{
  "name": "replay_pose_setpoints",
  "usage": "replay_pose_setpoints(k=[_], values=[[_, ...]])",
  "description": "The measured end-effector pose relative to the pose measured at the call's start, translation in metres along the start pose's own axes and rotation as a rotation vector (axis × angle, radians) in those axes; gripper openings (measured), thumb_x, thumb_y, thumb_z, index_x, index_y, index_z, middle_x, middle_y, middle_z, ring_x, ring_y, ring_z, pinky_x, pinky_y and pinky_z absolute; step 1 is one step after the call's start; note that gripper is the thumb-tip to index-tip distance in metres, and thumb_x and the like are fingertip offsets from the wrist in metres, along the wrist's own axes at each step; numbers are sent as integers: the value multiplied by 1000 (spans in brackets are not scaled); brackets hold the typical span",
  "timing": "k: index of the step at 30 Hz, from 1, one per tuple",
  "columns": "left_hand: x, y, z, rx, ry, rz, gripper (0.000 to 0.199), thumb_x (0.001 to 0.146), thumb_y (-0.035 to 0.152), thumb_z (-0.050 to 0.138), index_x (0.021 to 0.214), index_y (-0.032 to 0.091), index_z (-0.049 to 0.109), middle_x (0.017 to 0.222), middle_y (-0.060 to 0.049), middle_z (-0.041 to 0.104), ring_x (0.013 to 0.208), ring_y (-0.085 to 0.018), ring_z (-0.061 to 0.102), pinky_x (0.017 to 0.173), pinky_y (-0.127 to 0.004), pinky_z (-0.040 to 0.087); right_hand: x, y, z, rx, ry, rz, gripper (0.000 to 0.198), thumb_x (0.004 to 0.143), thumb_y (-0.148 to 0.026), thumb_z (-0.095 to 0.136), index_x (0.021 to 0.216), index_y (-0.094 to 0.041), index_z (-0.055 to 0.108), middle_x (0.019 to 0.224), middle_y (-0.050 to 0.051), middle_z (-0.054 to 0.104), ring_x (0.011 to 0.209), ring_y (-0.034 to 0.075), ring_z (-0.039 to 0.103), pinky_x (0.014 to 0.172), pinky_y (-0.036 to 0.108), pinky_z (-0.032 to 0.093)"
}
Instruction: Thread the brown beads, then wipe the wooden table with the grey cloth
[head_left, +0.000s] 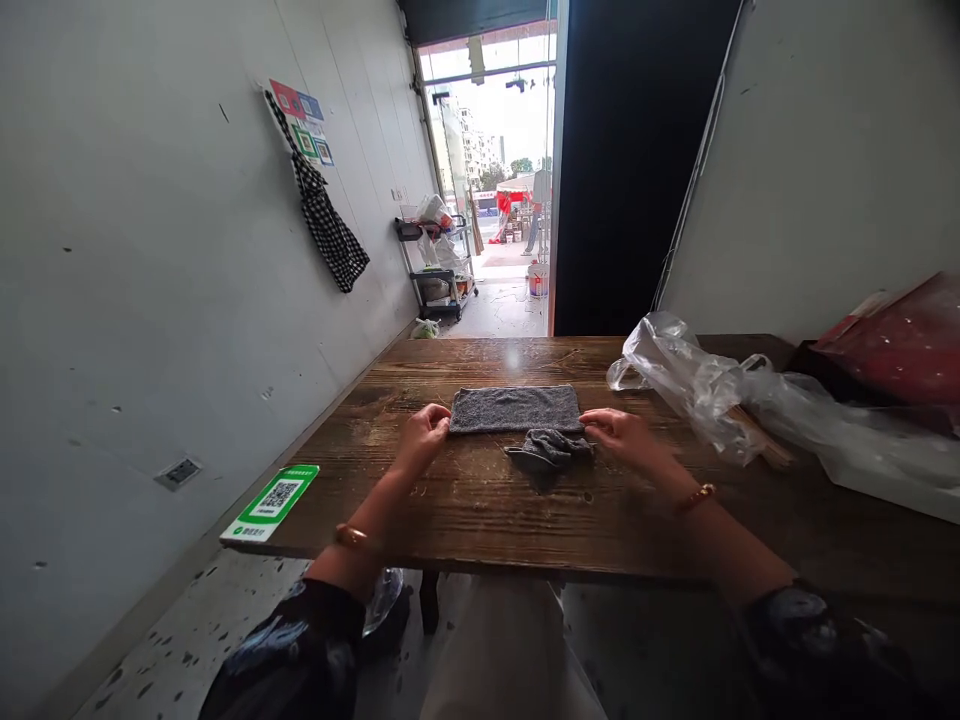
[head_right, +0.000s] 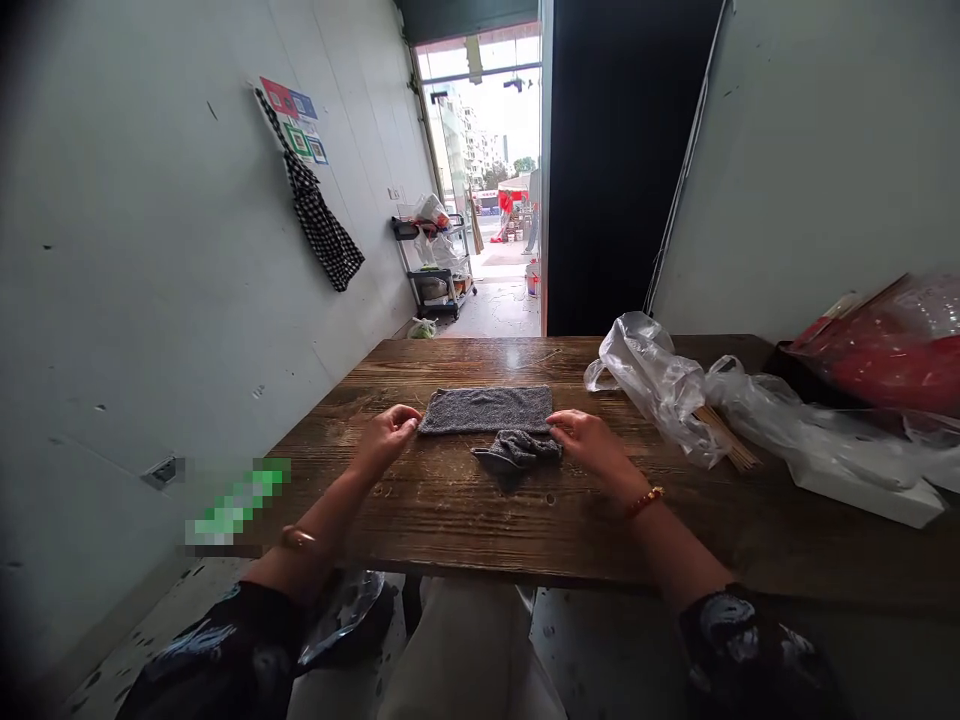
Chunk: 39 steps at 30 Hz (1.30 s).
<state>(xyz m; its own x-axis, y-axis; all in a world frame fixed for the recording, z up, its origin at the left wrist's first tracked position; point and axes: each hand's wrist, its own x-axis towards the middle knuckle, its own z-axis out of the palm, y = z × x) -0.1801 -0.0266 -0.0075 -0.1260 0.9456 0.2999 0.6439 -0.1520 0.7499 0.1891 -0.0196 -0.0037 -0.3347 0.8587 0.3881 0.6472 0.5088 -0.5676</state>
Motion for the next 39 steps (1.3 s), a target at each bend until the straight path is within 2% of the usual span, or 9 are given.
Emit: replay_pose_setpoints(k=[3,8,13,17,20,24,28,33,39], values=[[-20,-3,12,75,-1,81,23,81,33,54,93,16,65,92,-8,71,85,-21,65,81,-35,51,-20,-7,18,-23,-40,-35,31,89,-31,56,116,-22,69,120,8,69,113,25,63,99,41,49],[-62,18,48,150,-109,251,23,83,23,58,104,18,66,108,-10,69,104,-24,63,95,-41,49,-37,-39,44,-153,-118,-126,55,82,-25,68,136,-27,55,146,10,49,130,28,49,108,46,40],[-105,26,71,256,-123,344,31,81,19,63,112,19,65,132,-14,60,127,-30,51,109,-51,38,-59,-55,59,-236,-96,-51,41,79,-14,66,118,-28,67,120,9,62,109,26,59,96,42,47],[-118,31,68,184,-127,297,37,80,20,65,117,16,64,132,-15,60,127,-31,51,110,-51,38,-77,-61,59,10,-74,-4,27,83,-18,60,107,-28,70,102,5,64,95,21,62,88,35,48],[-124,37,63,4,-137,243,41,81,23,66,121,16,63,130,-14,62,125,-29,54,109,-48,40,-86,-70,56,283,7,64,20,87,-29,58,102,-26,70,100,4,66,95,21,62,87,34,47],[-135,46,59,-330,-212,182,50,84,35,65,130,17,57,130,-12,63,121,-26,58,106,-41,44,-88,-87,62,737,71,271,33,89,-49,56,109,-24,64,98,2,69,88,19,62,77,29,48],[-144,53,57,-421,-253,141,59,78,34,71,132,17,56,129,-11,64,120,-27,58,104,-38,44,-85,-91,82,1046,126,379,42,83,-58,61,111,-27,60,100,0,69,88,17,63,77,28,50],[-148,54,58,-319,-169,115,41,76,20,61,116,17,66,112,-8,72,105,-24,65,96,-36,48,-85,-86,96,1052,201,387,42,86,-59,56,112,-26,57,99,1,69,90,19,64,83,32,52],[-133,46,57,-157,-156,118,41,77,39,57,110,18,69,108,-8,75,100,-27,68,90,-37,52,-86,-87,82,796,158,225,36,92,-49,49,118,-26,59,110,2,68,104,20,62,93,34,51]])
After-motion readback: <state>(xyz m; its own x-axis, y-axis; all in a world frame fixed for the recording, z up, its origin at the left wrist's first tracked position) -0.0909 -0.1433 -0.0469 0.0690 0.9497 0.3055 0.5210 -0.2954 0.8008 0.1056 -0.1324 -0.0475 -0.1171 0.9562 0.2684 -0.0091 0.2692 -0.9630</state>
